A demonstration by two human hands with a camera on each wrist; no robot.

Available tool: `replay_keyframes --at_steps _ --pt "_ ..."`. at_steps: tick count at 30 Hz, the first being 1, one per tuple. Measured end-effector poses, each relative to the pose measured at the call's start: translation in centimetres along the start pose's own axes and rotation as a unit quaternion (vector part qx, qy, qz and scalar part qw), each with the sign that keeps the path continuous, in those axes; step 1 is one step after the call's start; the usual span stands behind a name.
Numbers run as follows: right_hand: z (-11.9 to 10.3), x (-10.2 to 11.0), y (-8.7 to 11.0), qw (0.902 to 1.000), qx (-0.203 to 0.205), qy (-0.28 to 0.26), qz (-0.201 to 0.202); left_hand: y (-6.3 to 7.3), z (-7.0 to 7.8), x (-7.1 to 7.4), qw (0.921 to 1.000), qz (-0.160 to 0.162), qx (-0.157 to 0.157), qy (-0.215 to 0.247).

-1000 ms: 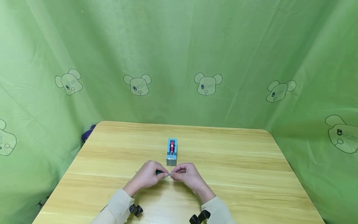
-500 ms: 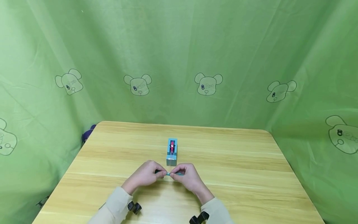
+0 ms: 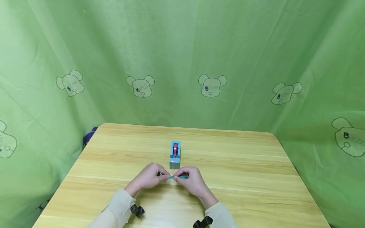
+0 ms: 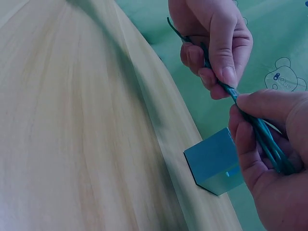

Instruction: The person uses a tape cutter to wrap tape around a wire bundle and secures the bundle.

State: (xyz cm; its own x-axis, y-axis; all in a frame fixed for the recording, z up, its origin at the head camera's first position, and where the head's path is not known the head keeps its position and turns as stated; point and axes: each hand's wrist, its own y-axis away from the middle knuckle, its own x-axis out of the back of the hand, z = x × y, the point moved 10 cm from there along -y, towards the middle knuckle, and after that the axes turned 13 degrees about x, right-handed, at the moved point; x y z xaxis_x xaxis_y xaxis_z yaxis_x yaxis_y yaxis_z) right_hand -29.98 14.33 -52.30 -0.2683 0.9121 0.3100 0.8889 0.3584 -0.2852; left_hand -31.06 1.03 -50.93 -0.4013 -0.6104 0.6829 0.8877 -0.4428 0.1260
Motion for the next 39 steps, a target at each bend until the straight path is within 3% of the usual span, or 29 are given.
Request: replay_keyframes --at_steps 6,17,23,32,39 --pt "0.5 0.0 0.1 0.9994 -0.034 0.000 0.008 0.3 0.2 0.1 0.9992 0.036 -0.011 -0.011" --pt "1.6 -0.5 0.5 0.9887 -0.097 -0.114 -0.013 0.6 0.7 0.1 0.9955 0.081 -0.034 -0.037" --pt "1.8 -0.8 0.6 0.9830 -0.120 -0.136 -0.029 0.7 0.9 0.1 0.9939 0.092 -0.043 -0.043" --pt "2.5 -0.7 0.6 0.9761 -0.124 -0.179 -0.010 0.6 0.7 0.1 0.9948 0.083 -0.038 -0.045" --pt "2.4 -0.5 0.3 0.9856 -0.092 -0.141 -0.008 0.1 -0.1 0.2 0.9983 0.043 0.003 -0.039"
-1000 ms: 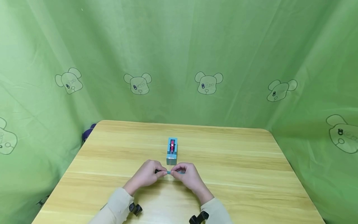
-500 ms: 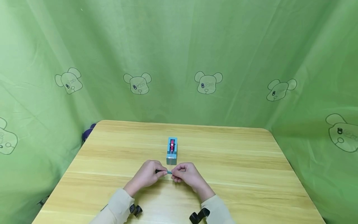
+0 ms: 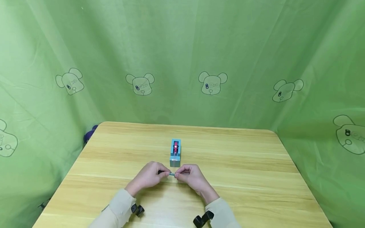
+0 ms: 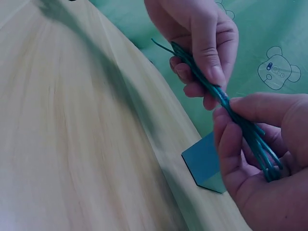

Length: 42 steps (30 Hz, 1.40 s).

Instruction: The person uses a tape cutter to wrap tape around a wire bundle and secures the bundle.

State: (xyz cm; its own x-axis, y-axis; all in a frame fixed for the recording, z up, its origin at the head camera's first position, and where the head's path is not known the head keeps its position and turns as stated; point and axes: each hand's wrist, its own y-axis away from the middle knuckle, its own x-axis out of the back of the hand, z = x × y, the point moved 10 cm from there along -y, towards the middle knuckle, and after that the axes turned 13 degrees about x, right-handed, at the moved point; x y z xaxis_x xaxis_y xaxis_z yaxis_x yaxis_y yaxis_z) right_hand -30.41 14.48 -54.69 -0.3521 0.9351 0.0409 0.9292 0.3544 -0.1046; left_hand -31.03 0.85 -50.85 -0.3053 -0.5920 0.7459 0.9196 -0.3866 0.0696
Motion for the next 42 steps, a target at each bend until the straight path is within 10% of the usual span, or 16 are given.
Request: replay_keyframes --at_steps 14,42 --pt "-2.1 0.1 -0.4 0.9870 0.076 0.142 -0.007 -0.8 -0.5 -0.4 0.9982 -0.059 0.001 -0.009" --pt "-0.5 0.3 -0.7 0.9973 0.009 0.072 -0.009 0.2 0.4 0.3 0.9929 0.103 -0.055 -0.022"
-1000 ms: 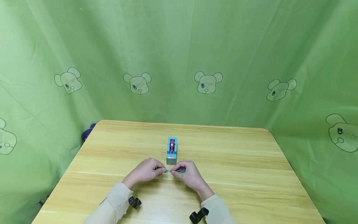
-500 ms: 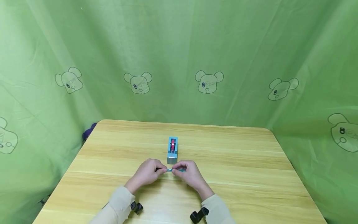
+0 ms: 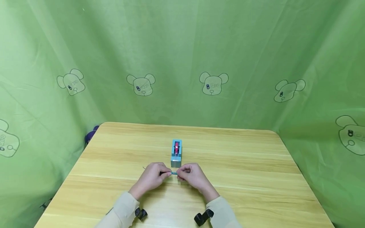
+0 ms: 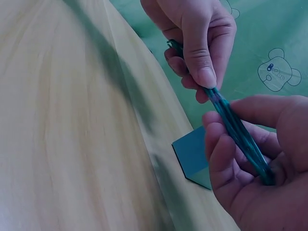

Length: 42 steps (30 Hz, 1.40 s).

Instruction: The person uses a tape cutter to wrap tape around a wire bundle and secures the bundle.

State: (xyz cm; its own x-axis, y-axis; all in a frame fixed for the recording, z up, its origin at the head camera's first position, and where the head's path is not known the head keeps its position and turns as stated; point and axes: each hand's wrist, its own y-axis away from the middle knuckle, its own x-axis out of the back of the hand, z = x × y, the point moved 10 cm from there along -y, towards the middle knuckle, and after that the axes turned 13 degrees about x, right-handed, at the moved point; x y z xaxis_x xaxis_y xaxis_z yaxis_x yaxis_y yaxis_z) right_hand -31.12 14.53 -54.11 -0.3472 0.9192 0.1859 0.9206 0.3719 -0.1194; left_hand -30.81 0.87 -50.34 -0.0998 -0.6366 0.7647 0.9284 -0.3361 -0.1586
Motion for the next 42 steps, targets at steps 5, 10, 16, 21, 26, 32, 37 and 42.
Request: replay_keyframes --at_steps 5,10,16,21,26,32,37,42 --pt "-0.1 0.1 0.0 0.9998 0.016 0.012 0.004 0.0 0.0 -0.1 1.0000 -0.002 0.006 0.000" --pt "-0.1 0.3 0.0 0.9992 0.020 0.027 0.019 -0.1 -0.3 -0.3 0.9997 -0.011 0.023 -0.001" --pt "-1.1 0.5 0.1 0.9980 0.011 0.046 0.042 -0.5 -0.7 -0.2 0.9976 -0.034 0.060 0.002" --pt "0.1 1.0 -0.1 0.9959 0.015 0.067 0.059 -1.0 -0.9 -0.1 0.9944 -0.068 0.081 0.004" --pt "0.3 1.0 -0.2 0.9951 0.029 0.073 0.059 -1.4 -1.0 -0.7 0.9905 -0.116 0.070 0.024" --pt "0.2 0.8 -0.2 0.9939 0.057 0.075 0.058 -1.6 -1.6 -1.4 0.9841 -0.156 0.074 0.043" --pt "0.1 0.8 -0.3 0.9930 0.063 0.080 0.060 -1.6 -2.1 -1.4 0.9842 -0.140 0.085 0.067" --pt "0.2 0.8 -0.2 0.9934 0.046 0.083 0.065 -1.4 -2.0 -1.2 0.9878 -0.107 0.093 0.062"
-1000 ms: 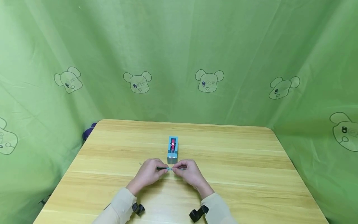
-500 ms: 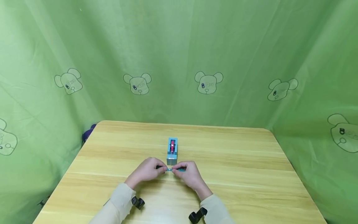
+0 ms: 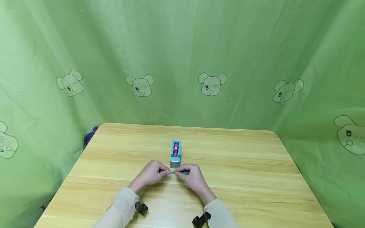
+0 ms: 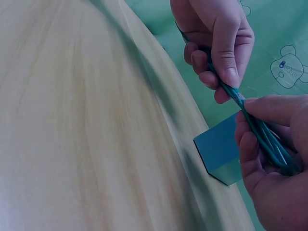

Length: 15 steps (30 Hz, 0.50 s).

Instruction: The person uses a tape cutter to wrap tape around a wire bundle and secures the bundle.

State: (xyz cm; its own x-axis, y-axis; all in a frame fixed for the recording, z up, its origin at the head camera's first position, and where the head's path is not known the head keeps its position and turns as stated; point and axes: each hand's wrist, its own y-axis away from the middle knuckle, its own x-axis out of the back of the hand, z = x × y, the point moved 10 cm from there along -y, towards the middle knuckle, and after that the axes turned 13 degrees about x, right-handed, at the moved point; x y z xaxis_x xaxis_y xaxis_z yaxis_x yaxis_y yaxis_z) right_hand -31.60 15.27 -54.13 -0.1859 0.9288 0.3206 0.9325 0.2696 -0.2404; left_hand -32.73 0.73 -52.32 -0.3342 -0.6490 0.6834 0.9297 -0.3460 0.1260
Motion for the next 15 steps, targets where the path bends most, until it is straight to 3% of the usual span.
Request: replay_keyframes --at_steps 10,15 --pt "0.1 -0.2 0.0 0.9990 -0.039 -0.021 -0.001 0.7 0.7 0.7 0.9951 0.086 -0.020 -0.046" --pt "-0.1 -0.3 -0.1 0.9991 -0.037 -0.018 -0.007 1.1 0.8 0.8 0.9937 0.100 -0.029 -0.042"
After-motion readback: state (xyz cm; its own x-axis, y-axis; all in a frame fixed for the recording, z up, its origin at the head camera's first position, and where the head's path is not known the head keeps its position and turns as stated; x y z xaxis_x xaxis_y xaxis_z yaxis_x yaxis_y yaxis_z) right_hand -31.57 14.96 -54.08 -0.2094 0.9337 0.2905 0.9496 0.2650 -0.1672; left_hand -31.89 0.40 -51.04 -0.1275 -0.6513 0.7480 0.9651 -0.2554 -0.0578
